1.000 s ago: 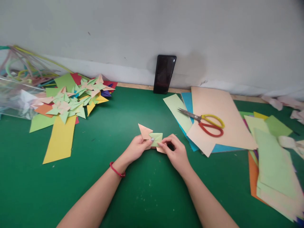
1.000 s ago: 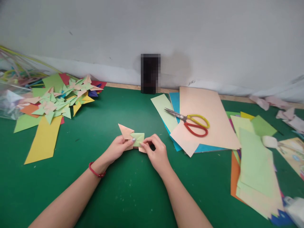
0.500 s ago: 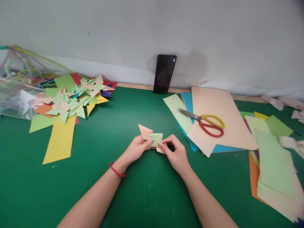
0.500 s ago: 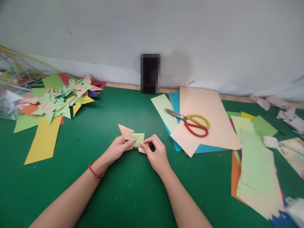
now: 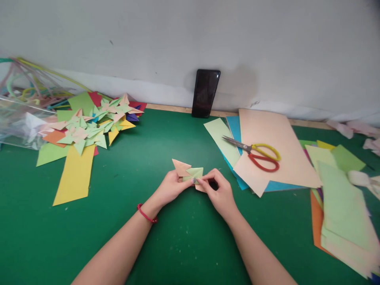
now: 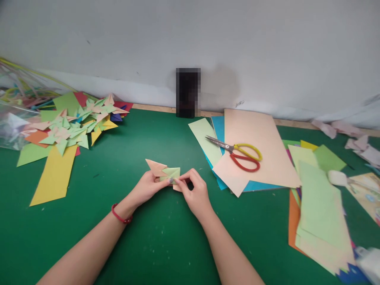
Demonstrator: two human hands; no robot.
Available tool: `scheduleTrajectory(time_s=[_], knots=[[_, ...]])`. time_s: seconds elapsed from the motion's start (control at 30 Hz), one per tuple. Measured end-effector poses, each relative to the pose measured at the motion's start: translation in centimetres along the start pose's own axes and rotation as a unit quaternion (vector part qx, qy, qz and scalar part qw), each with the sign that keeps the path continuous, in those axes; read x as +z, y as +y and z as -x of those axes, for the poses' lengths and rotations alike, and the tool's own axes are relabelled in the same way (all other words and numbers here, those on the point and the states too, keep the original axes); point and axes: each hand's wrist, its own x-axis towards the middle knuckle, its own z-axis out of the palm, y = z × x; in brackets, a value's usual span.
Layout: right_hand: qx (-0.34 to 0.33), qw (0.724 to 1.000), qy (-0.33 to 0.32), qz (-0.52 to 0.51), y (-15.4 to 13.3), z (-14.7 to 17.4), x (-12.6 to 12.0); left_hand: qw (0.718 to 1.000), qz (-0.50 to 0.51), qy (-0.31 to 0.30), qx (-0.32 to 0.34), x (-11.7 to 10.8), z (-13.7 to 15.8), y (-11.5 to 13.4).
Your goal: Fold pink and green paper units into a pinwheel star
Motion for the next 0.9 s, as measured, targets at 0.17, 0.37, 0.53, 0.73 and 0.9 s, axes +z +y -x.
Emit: scheduleTrajectory(time_s=[0.17,0.37,0.53,0.73,0.9], knots=[[-0.004,1.0,0.004,0.006,-0.09,-0.01,-0.03,1.0,-0.011,0.005,0.01,0.06,0.04,0.11],[-0.003,1.0,0.001,0.01,-0.09,-0.02,-0.04,1.0,-0.014,0.003,0.008,-0.11,-0.08,-0.18],[0.0,1.0,0.0,0.011,-0.08,-0.01,-0.05,1.0,-0.01,0.0,-0.006,-0.26,-0.05,-0.2],[0.006,1.0,0.003,0.008,-0.14,0.02,-0.01,1.0,-0.01,-0.011,0.009,-0.13,0.09,0.22],[0.007,1.0,0.009,0.004,-0.11,0.0,0.03,1.0,-0.018,0.002,0.008,0.03,0.09,0.22]])
